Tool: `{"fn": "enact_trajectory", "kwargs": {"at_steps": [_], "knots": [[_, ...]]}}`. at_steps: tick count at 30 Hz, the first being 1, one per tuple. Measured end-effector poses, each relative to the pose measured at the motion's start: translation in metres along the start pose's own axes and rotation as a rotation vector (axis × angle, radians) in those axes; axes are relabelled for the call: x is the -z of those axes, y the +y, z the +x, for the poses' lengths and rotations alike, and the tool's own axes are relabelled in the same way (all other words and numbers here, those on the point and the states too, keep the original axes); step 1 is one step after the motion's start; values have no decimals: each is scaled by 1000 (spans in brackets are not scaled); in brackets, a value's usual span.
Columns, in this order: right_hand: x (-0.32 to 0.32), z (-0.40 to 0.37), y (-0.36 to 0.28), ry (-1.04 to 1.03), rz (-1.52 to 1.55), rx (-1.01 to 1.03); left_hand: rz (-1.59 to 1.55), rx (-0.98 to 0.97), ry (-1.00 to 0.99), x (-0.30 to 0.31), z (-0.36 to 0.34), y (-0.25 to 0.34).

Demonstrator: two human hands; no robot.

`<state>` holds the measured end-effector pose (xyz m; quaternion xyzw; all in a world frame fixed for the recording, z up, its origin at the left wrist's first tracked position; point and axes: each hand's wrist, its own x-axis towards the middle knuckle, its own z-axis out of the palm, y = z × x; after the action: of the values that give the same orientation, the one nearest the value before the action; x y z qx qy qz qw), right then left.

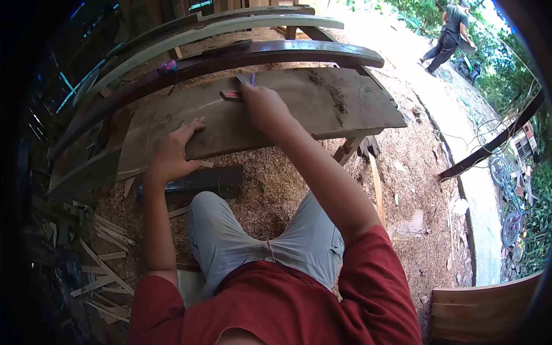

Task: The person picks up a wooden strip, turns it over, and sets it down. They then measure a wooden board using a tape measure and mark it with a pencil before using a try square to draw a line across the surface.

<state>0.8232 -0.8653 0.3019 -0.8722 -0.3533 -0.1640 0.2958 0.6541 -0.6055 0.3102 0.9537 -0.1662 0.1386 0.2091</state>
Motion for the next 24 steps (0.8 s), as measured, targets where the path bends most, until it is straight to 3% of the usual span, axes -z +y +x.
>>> {"fn": "enact_trajectory", "kwargs": {"at_steps": [2, 6, 9, 11, 15, 24], "knots": [[-15, 11, 10, -6, -149, 19, 6, -15, 3, 1, 1, 0], [38, -4, 76, 91, -194, -230, 2, -1, -14, 5, 2, 1], [77, -26, 107, 149, -214, -197, 9, -9, -19, 1, 2, -4], [86, -38, 105, 250, -189, -125, 20, -19, -36, 0, 1, -2], [83, -61, 35, 277, -22, -100, 94, 11, -46, -1, -1, 1], [61, -72, -11, 137, 66, 69, 164, 0, -111, -1, 4, -5]]}}
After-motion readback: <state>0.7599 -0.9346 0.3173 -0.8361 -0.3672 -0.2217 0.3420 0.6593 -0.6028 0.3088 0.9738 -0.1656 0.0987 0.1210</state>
